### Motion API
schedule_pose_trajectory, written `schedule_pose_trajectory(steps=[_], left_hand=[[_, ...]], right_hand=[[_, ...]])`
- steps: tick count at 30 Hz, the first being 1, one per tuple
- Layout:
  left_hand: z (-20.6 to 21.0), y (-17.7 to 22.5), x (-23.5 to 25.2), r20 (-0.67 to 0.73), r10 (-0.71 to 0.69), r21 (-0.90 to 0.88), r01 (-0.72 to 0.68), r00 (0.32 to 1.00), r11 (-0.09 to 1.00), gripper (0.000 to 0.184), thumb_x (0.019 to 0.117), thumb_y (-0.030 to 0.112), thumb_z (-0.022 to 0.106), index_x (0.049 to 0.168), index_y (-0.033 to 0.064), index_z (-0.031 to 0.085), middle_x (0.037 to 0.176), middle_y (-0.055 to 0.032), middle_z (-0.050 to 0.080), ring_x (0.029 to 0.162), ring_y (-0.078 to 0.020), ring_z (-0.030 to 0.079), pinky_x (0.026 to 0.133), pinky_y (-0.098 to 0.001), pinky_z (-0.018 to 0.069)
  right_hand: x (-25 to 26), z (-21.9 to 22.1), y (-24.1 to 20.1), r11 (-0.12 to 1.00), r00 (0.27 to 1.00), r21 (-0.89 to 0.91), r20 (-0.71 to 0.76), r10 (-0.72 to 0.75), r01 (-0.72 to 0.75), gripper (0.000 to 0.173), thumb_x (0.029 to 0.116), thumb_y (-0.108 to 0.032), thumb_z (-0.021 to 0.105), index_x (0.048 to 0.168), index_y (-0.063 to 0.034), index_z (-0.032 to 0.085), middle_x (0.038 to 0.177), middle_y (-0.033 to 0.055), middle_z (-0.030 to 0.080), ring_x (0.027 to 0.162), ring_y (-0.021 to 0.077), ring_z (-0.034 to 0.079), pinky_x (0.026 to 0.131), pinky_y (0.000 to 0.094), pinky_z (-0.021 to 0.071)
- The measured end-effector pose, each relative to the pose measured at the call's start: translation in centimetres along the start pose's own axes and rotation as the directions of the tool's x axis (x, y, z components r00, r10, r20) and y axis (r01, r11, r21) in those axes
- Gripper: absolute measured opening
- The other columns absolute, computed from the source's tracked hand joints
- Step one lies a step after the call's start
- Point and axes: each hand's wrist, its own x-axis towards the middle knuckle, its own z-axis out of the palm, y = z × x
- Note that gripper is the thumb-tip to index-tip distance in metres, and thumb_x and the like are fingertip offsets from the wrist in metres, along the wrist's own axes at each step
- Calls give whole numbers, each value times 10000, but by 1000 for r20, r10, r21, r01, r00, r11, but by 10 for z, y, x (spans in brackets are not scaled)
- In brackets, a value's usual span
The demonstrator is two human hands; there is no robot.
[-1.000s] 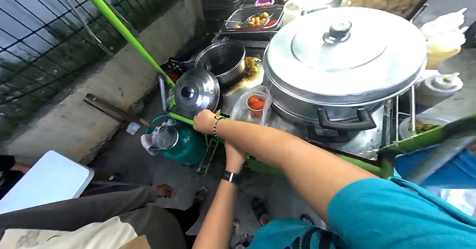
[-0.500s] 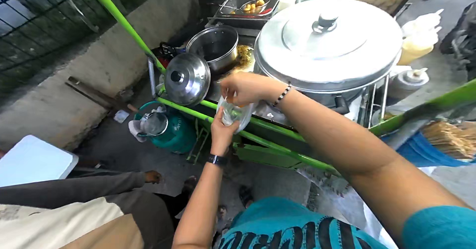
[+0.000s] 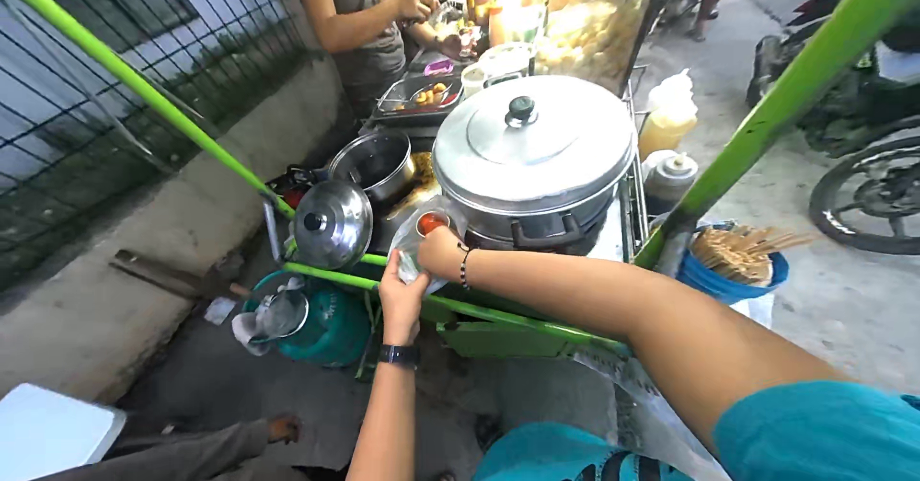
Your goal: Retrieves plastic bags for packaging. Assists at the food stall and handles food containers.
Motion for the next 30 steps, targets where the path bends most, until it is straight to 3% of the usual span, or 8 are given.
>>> schedule_pose_trajectory(steps=[4, 12, 16, 18, 20, 25, 28, 30], left_hand=[[5, 1, -3, 5, 2, -7, -2, 1000, 1000, 781, 795, -84, 724, 1509, -34, 414, 1364, -222, 591, 1130, -226, 661, 917, -381, 589], [16, 1, -8, -10, 35, 5, -34, 999, 999, 672, 837, -54, 720, 1464, -10, 482, 1281, -206, 641, 1050, -243, 693, 834, -429, 619], [30, 8, -16, -82, 63, 80, -56, 995, 995, 698, 821, 16, 754, 1461, -21, 478, 1278, -191, 642, 1068, -200, 670, 881, -392, 585], [35, 10, -18, -106, 59, 103, -48, 993, 994, 749, 815, -19, 749, 1494, -32, 432, 1356, -227, 590, 1147, -240, 640, 942, -410, 562], [37, 6, -17, -127, 34, 133, -17, 991, 991, 783, 827, -21, 748, 1525, -19, 393, 1383, -270, 553, 1119, -313, 650, 885, -471, 588], [44, 3, -20, -185, 25, 175, 8, 982, 984, 753, 826, -36, 732, 1510, 1, 420, 1352, -277, 563, 1039, -341, 669, 797, -492, 604], [48, 3, -22, -226, 7, 196, 39, 974, 980, 772, 817, -39, 732, 1519, 10, 413, 1386, -279, 543, 1108, -366, 645, 834, -526, 592], [50, 2, -24, -252, 2, 199, 49, 968, 979, 797, 806, -44, 740, 1526, 11, 401, 1402, -288, 528, 1133, -388, 635, 848, -550, 589]], right_hand=[[-11, -4, 5, 1000, 1000, -2, 13, -22, 22, 181, 980, 58, 518, 1070, 105, 668, 1086, 270, 669, 1025, 447, 656, 793, 610, 524], [-87, -31, 5, 971, 949, 237, -309, 69, 7, 117, 962, 6, 595, 1020, 43, 690, 984, 231, 688, 921, 428, 683, 691, 606, 547], [-160, -19, 4, 941, 917, 302, -398, -22, 154, 220, 969, -56, 606, 1169, -41, 696, 1029, 203, 699, 968, 416, 678, 737, 624, 533], [-201, -11, 11, 926, 906, 326, -422, -38, 191, 264, 995, -120, 601, 1243, -82, 681, 1048, 178, 704, 991, 394, 678, 769, 614, 531], [-243, -2, 24, 914, 871, 355, -491, 1, 199, 284, 1017, -176, 598, 1284, -127, 682, 1090, 140, 721, 1019, 351, 692, 818, 587, 545], [-324, 21, 71, 933, 401, 291, -896, 189, 211, 172, 963, -184, 668, 1069, -95, 771, 910, 44, 740, 813, 197, 718, 713, 424, 600], [-355, 22, 101, 893, 129, 377, -926, 355, 246, 139, 952, -194, 678, 937, -79, 754, 899, 59, 710, 856, 198, 682, 749, 404, 578], [-368, 19, 118, 841, 12, 461, -879, 477, 282, 178, 927, -219, 723, 973, -47, 724, 985, 114, 667, 918, 223, 649, 743, 377, 560]])
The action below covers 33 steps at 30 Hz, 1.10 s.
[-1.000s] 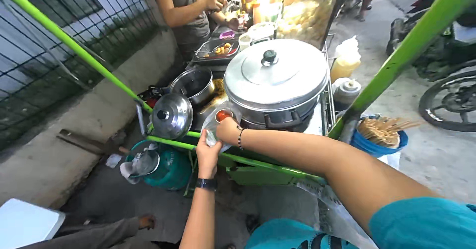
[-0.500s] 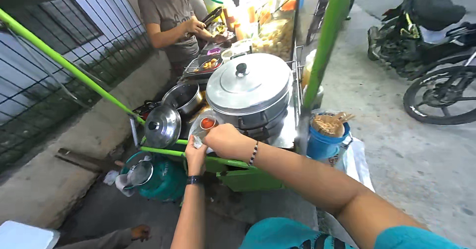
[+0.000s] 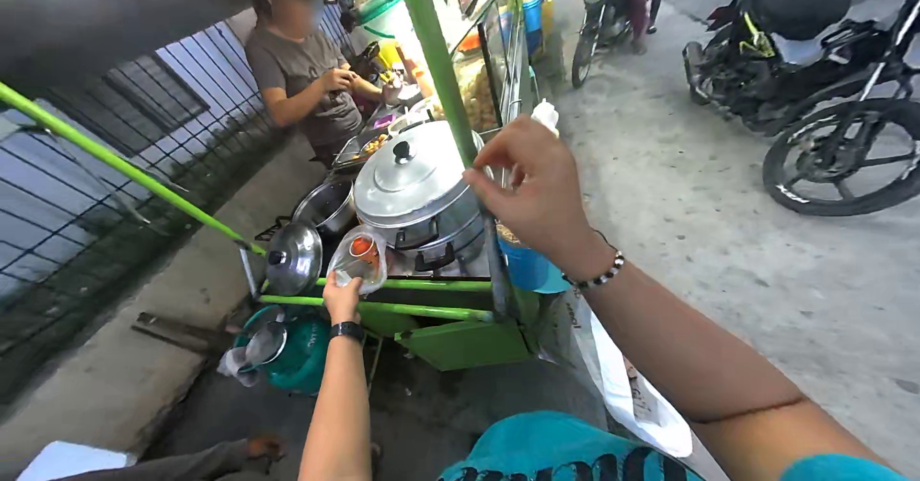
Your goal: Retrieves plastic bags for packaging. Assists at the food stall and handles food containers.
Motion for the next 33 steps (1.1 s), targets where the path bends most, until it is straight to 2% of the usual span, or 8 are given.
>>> schedule_pose_trajectory(steps=[4, 6, 8, 12, 17, 21, 26, 33], left_hand=[[4, 6, -12, -26, -11, -12, 11, 1000, 1000, 817, 805, -70, 734, 1537, 36, 389, 1413, -293, 513, 1100, -405, 644, 809, -552, 597], [5, 7, -14, -31, -5, -6, 4, 1000, 1000, 880, 801, -97, 718, 1576, 74, 339, 1451, -293, 481, 1121, -420, 633, 809, -564, 593], [7, 8, -15, -37, 2, -3, -2, 999, 1000, 877, 815, -105, 705, 1584, 92, 332, 1479, -287, 459, 1144, -423, 623, 813, -568, 591], [10, 11, -20, -38, -14, 19, 14, 999, 1000, 753, 881, -91, 653, 1559, 97, 386, 1483, -275, 461, 1121, -415, 635, 808, -555, 591], [13, 12, -22, -42, -26, 56, 28, 999, 998, 630, 903, -82, 626, 1496, 66, 470, 1465, -269, 483, 1084, -404, 651, 801, -544, 592], [15, 13, -27, -46, -30, 99, 35, 998, 995, 604, 921, -35, 625, 1496, 37, 456, 1435, -294, 494, 1050, -411, 647, 785, -547, 583], [18, 16, -35, -75, -52, 59, 56, 996, 997, 626, 933, -30, 620, 1521, 53, 422, 1482, -275, 457, 1109, -409, 620, 812, -547, 569], [18, 14, -35, -84, -60, 31, 63, 995, 998, 624, 927, -46, 619, 1513, 53, 428, 1484, -273, 450, 1093, -409, 621, 803, -541, 569]], right_hand=[[28, -11, 20, 966, 968, 109, -70, 243, -234, 586, 859, -271, 781, 1358, -65, 551, 1369, 179, 538, 1227, 269, 570, 891, 390, 561], [41, -7, 32, 929, 945, 170, 55, 324, -328, 872, 841, -330, 821, 1561, -124, 374, 1494, 190, 456, 1300, 292, 548, 960, 429, 571], [50, 2, 39, 899, 917, 207, 199, 346, -385, 999, 830, -369, 839, 1622, -145, 273, 1492, 205, 475, 1289, 327, 559, 1015, 496, 527], [58, 18, 45, 881, 889, 282, 374, 264, -381, 857, 930, -268, 762, 1615, -114, 271, 1351, 198, 612, 1150, 306, 665, 983, 499, 551], [66, 37, 61, 873, 890, 329, 401, 216, -360, 563, 1021, -213, 636, 1527, -91, 420, 1197, 186, 681, 977, 288, 699, 910, 492, 561], [67, 46, 65, 845, 852, 351, 481, 205, -402, 520, 1083, -208, 523, 1548, -57, 346, 1176, 206, 670, 876, 288, 717, 809, 463, 605], [62, 49, 65, 865, 883, 360, 434, 176, -350, 507, 1087, -193, 516, 1539, -45, 343, 1214, 224, 655, 932, 325, 697, 860, 503, 570], [60, 53, 66, 874, 899, 361, 407, 164, -324, 535, 1089, -206, 517, 1558, -36, 325, 1335, 228, 625, 1173, 345, 657, 1027, 519, 509]])
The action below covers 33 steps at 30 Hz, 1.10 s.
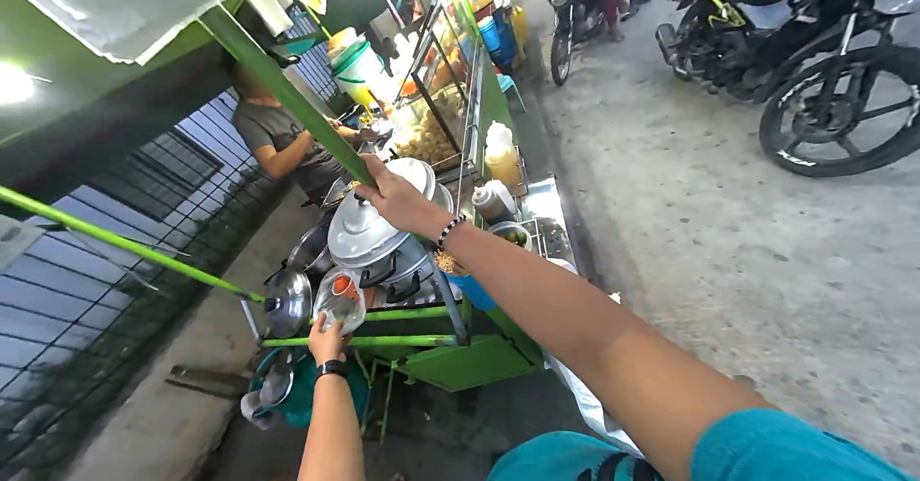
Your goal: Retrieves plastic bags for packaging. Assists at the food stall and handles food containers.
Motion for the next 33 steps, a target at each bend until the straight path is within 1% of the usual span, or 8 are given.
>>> schedule_pose_trajectory(steps=[4, 6, 10, 14, 18, 23, 28, 33], left_hand=[[1, 1, 0, -5, 4, -13, -4, 1000, 1000, 641, 920, -53, 614, 1520, 51, 415, 1489, -279, 438, 1108, -413, 614, 805, -543, 569], [1, 1, 0, -14, 3, -12, -4, 1000, 1000, 643, 915, -59, 617, 1517, 51, 423, 1478, -283, 449, 1103, -414, 617, 797, -543, 572], [2, 1, 0, -16, 3, -11, -3, 1000, 1000, 642, 918, -63, 607, 1521, 50, 417, 1485, -282, 440, 1102, -412, 614, 799, -542, 569], [2, 3, -1, -15, -12, -18, 12, 1000, 1000, 651, 919, -61, 612, 1526, 59, 409, 1485, -278, 438, 1117, -410, 608, 808, -540, 568], [1, 2, 1, -2, 18, 29, -18, 1000, 999, 636, 925, -36, 615, 1522, 34, 405, 1461, -298, 459, 1080, -421, 622, 802, -551, 566], [1, 3, 0, -15, 14, 13, -14, 1000, 1000, 629, 929, -38, 616, 1518, 39, 409, 1443, -298, 470, 1049, -408, 630, 792, -535, 570], [0, 2, 1, -18, 4, -3, -4, 1000, 1000, 639, 928, -44, 618, 1524, 52, 409, 1457, -290, 462, 1059, -405, 627, 792, -531, 569], [0, 2, 2, -21, 3, -3, -3, 1000, 1000, 631, 924, -59, 616, 1515, 44, 417, 1475, -284, 446, 1087, -407, 614, 798, -538, 564]], right_hand=[[0, 0, 1, 1000, 1000, 4, 1, -1, 1, 533, 1089, -208, 518, 1554, -37, 322, 1310, 230, 633, 1154, 352, 663, 1009, 531, 517], [0, 0, 0, 1000, 1000, -2, 0, 8, -8, 541, 1090, -213, 515, 1561, -38, 313, 1320, 228, 632, 1166, 352, 661, 1017, 531, 514], [-2, 0, -2, 1000, 1000, 0, -4, 17, -17, 536, 1090, -215, 518, 1556, -42, 320, 1287, 232, 642, 1132, 361, 670, 997, 541, 521], [-2, 1, 0, 1000, 1000, -11, -5, 13, -13, 540, 1089, -222, 519, 1561, -51, 320, 1306, 228, 637, 1150, 362, 665, 1004, 541, 518], [-2, 0, 0, 1000, 1000, 4, -6, 0, 0, 542, 1085, -207, 524, 1561, -42, 323, 1297, 232, 642, 1143, 365, 670, 1001, 556, 519], [-2, 1, 2, 1000, 1000, 1, -7, 0, 0, 532, 1088, -216, 521, 1554, -47, 328, 1284, 229, 645, 1136, 366, 671, 992, 555, 523], [-2, 1, 3, 1000, 1000, 6, -6, -10, 10, 529, 1087, -218, 523, 1553, -53, 332, 1281, 222, 647, 1133, 362, 671, 990, 557, 524], [-2, 2, 3, 1000, 1000, 9, -11, -5, 5, 519, 1086, -214, 526, 1546, -60, 344, 1274, 218, 649, 1119, 359, 675, 976, 557, 528]])
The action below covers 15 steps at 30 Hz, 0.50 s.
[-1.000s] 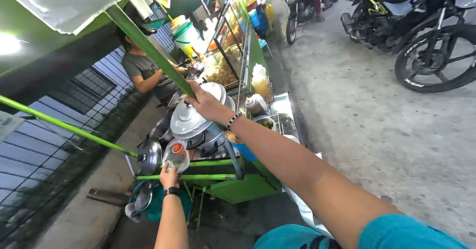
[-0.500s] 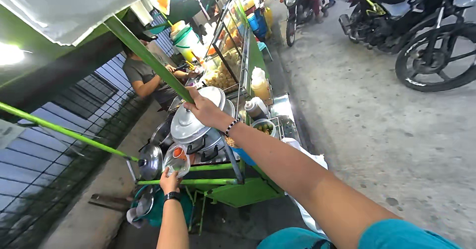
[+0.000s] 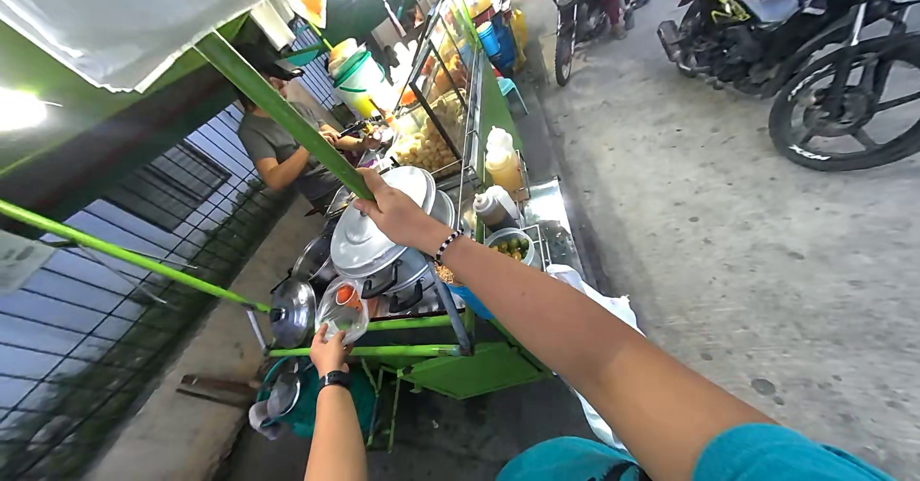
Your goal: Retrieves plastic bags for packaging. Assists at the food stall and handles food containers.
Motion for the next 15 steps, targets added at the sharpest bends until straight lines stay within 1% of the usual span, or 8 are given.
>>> schedule_pose_trajectory(steps=[5, 9, 12, 15], left_hand=[[2, 2, -1, -1, -5, -7, 5, 1000, 1000, 640, 923, -63, 614, 1519, 52, 411, 1495, -277, 429, 1126, -410, 602, 816, -541, 564], [2, 2, -1, -6, -8, -10, 8, 1000, 1000, 629, 924, -60, 617, 1513, 50, 424, 1489, -274, 438, 1108, -407, 611, 807, -536, 567], [1, 1, -1, 4, -3, -11, 3, 1000, 1000, 641, 922, -68, 612, 1520, 42, 410, 1478, -286, 442, 1107, -410, 607, 809, -536, 562], [0, 1, -4, 13, 6, 23, -6, 1000, 1000, 641, 920, -50, 620, 1520, 36, 409, 1477, -291, 449, 1102, -418, 617, 812, -543, 569]], right_hand=[[1, 1, 1, 1000, 1000, 2, -9, 1, -1, 520, 1085, -222, 529, 1546, -61, 349, 1292, 214, 644, 1134, 354, 672, 985, 554, 527], [0, 0, -1, 1000, 1000, 1, -6, -3, 3, 522, 1084, -205, 529, 1547, -50, 343, 1291, 220, 643, 1130, 358, 672, 984, 549, 526], [0, 0, -1, 1000, 1000, 4, -3, -6, 6, 531, 1086, -208, 524, 1555, -49, 332, 1301, 221, 639, 1140, 351, 670, 993, 543, 524], [-1, 0, -2, 1000, 1000, -3, -7, -2, 2, 546, 1085, -201, 525, 1562, -30, 321, 1304, 232, 637, 1147, 360, 667, 1005, 547, 517]])
